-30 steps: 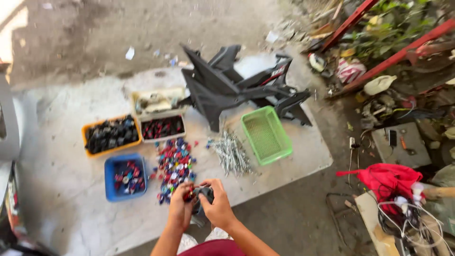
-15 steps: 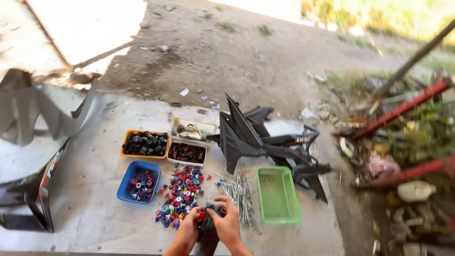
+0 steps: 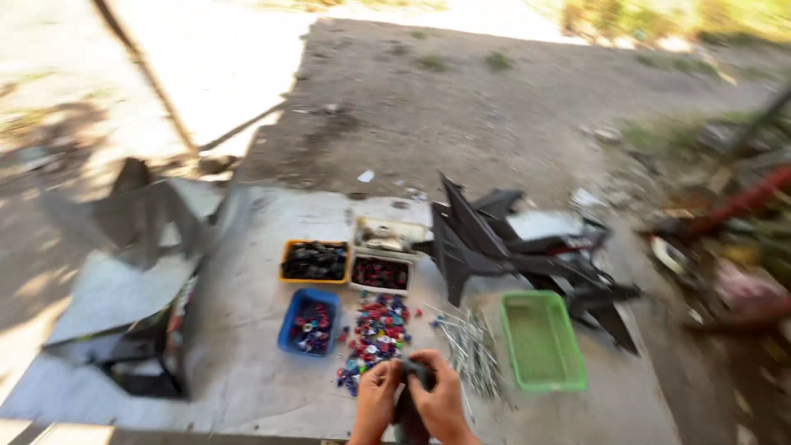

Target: The person picks up small colorful plastic caps from a pile on a table and inserts them into a gray plastic component. They repeat this process multiple times, handling the caps and the component with both hands.

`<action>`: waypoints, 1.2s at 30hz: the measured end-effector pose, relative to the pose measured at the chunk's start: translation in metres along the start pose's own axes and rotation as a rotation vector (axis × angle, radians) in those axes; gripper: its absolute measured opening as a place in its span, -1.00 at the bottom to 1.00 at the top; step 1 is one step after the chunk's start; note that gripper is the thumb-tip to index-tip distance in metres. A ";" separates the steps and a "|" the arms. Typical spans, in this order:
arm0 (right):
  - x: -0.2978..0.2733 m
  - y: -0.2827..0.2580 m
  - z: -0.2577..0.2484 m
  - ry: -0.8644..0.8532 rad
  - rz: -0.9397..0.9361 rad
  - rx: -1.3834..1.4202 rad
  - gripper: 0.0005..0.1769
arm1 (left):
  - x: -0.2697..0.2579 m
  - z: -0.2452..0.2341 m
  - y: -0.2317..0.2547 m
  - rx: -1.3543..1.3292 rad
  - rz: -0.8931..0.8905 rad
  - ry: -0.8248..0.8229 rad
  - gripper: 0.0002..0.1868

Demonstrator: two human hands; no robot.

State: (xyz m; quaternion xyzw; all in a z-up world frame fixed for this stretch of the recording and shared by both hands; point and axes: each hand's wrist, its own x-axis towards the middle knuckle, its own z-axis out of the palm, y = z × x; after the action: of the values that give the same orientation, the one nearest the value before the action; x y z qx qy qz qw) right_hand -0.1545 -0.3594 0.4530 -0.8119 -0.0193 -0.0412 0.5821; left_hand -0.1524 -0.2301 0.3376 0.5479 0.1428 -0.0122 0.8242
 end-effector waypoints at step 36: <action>0.005 -0.066 0.108 -0.233 0.433 0.645 -0.65 | 0.028 -0.085 0.165 0.922 0.432 -0.067 -0.26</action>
State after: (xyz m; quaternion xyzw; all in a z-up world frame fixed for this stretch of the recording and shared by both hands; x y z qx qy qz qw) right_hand -0.1499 -0.2358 0.4808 -0.5722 0.0745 0.1826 0.7961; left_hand -0.1152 -0.0836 0.4486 0.8710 -0.0206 0.0792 0.4845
